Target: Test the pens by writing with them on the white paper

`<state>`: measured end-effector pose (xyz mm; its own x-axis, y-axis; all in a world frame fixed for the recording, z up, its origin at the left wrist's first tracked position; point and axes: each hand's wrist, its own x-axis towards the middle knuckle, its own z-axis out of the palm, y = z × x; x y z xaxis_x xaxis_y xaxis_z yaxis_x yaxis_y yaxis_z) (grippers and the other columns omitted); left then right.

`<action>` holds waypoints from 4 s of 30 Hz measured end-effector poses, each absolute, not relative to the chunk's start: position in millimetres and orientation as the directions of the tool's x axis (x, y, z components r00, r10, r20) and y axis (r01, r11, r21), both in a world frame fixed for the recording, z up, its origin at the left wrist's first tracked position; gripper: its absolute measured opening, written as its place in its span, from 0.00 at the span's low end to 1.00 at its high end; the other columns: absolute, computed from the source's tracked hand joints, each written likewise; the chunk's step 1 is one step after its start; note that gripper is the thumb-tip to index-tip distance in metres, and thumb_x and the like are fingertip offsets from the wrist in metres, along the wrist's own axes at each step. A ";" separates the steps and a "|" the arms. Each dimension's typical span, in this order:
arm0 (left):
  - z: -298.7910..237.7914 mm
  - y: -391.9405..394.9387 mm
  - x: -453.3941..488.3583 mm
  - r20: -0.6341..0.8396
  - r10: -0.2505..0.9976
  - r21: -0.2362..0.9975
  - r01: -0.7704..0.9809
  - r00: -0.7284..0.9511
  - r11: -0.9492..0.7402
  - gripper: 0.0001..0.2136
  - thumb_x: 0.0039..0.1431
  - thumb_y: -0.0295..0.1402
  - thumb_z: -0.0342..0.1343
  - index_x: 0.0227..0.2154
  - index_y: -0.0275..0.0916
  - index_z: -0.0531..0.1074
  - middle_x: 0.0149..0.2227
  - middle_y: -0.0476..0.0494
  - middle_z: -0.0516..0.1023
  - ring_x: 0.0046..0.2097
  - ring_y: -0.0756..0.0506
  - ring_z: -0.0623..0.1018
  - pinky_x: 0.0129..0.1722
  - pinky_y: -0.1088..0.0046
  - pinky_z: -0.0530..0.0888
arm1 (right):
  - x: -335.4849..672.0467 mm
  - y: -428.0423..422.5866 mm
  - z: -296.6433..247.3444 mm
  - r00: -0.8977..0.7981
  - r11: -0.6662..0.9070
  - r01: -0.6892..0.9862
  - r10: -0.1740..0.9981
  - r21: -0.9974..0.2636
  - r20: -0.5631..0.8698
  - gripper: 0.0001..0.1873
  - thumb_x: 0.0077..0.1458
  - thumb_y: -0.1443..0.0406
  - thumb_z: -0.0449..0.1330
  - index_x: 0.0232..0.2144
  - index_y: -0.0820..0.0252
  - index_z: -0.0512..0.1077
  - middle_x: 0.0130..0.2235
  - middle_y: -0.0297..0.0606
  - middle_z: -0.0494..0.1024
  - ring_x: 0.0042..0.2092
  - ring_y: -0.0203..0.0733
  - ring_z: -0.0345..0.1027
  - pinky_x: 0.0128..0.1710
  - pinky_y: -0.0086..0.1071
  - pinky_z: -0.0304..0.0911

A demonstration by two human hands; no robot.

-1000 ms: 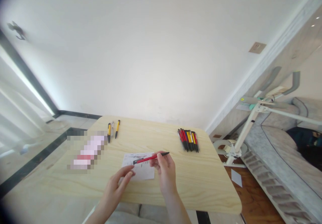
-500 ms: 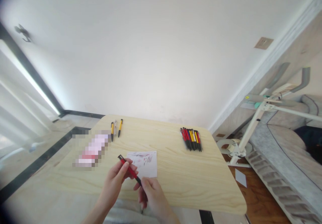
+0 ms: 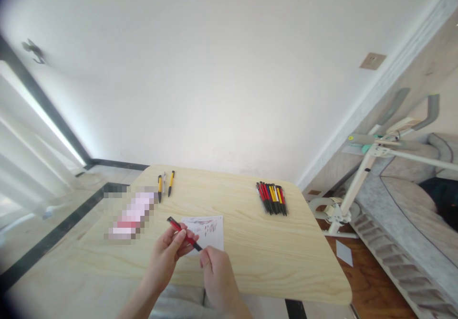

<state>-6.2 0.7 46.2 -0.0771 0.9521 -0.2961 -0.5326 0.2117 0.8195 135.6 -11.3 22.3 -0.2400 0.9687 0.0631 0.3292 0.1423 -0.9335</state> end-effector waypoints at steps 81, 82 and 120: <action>42.4 57.0 -9.0 -0.180 0.983 0.080 -0.997 -0.025 -0.011 0.10 0.50 0.34 0.48 0.17 0.38 0.58 0.14 0.56 0.51 0.14 0.55 0.51 0.13 0.78 0.49 | 117.5 14.9 31.4 -0.169 0.272 0.440 0.961 -0.856 0.218 0.11 0.54 0.63 0.51 0.27 0.60 0.71 0.21 0.32 0.70 0.22 0.33 0.62 0.23 0.25 0.56; 42.5 57.1 -8.6 -0.181 0.983 0.082 -0.997 -0.024 -0.010 0.10 0.50 0.34 0.48 0.17 0.38 0.58 0.14 0.56 0.51 0.14 0.55 0.51 0.13 0.78 0.49 | 117.3 15.1 31.7 -0.168 0.270 0.446 0.962 -0.853 0.216 0.14 0.56 0.64 0.48 0.24 0.60 0.71 0.20 0.33 0.70 0.22 0.34 0.62 0.24 0.25 0.56; 42.3 71.1 -13.4 -0.460 0.888 0.109 -0.993 -0.011 0.044 0.10 0.59 0.27 0.42 0.37 0.34 0.68 0.25 0.45 0.73 0.20 0.54 0.65 0.17 0.80 0.65 | 128.1 22.7 40.8 0.059 0.124 -0.265 0.992 -0.956 0.112 0.08 0.49 0.63 0.58 0.31 0.59 0.63 0.26 0.35 0.72 0.24 0.34 0.65 0.23 0.29 0.62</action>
